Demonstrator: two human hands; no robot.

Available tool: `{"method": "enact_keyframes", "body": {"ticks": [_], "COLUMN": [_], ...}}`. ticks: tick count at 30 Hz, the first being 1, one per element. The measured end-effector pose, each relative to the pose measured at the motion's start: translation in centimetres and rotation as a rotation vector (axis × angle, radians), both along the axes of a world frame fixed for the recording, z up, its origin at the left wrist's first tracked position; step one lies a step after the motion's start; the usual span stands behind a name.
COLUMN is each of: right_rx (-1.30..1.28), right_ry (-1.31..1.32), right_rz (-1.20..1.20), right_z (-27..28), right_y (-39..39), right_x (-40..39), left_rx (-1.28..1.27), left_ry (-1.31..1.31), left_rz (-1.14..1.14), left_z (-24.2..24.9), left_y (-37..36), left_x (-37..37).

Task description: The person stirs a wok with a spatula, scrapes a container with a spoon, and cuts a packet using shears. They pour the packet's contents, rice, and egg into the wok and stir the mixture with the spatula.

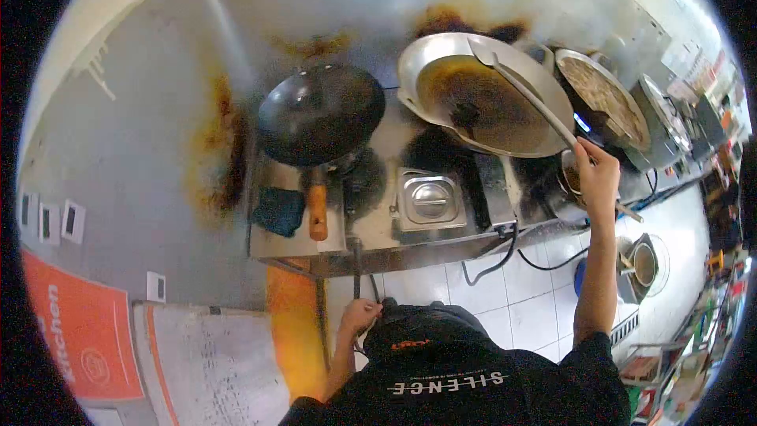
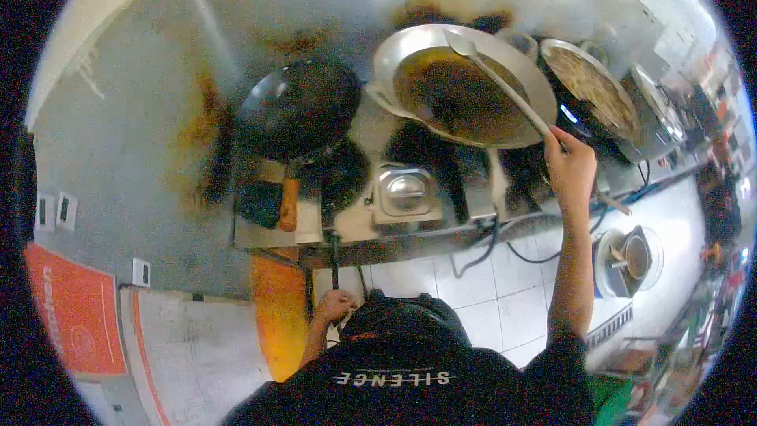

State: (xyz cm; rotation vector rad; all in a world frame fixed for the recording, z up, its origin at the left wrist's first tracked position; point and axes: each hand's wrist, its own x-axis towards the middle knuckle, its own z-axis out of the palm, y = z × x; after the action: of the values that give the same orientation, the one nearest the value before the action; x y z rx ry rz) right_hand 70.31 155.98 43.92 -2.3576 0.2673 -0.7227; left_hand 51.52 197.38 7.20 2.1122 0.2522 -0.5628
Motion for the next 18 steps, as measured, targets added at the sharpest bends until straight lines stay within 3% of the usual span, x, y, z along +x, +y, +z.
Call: {"method": "enact_keyframes", "body": {"ticks": [4, 6, 9, 12, 15, 16, 18], "right_rx": [-0.087, -0.075, -0.119, -0.204, -0.422, -0.469, -0.570], "right_ry": [-0.080, -0.171, -0.138, -0.102, -0.019, 0.008, 0.062], "right_rz": [0.117, 0.226, 0.338, 0.484, 0.618, 0.615, 0.617], "right_z": [2.0, 3.1, 5.2, 5.0, 3.9, 3.2, 2.2], "right_y": [4.3, 7.3, 12.6, 17.7, 22.6, 23.7, 25.8], "right_x": [-0.7, -1.2, -2.2, -1.6, 0.2, 1.0, 2.2], "left_rx": [-0.032, -0.029, -0.376, -0.867, -0.807, -0.519, -0.229], "left_ry": [-0.047, -0.107, -0.163, -0.123, -0.301, -0.263, -0.339], "left_rz": [0.035, 0.047, 0.506, 0.856, 0.848, 0.727, 0.691], "left_z": [2.7, 6.4, 6.7, 12.6, 13.4, 10.7, 3.2], "left_y": [0.5, 0.5, 0.9, 1.8, 2.8, 4.0, 5.0], "left_x": [0.8, 1.7, 3.1, 4.1, 5.2, 5.3, 5.5]}}
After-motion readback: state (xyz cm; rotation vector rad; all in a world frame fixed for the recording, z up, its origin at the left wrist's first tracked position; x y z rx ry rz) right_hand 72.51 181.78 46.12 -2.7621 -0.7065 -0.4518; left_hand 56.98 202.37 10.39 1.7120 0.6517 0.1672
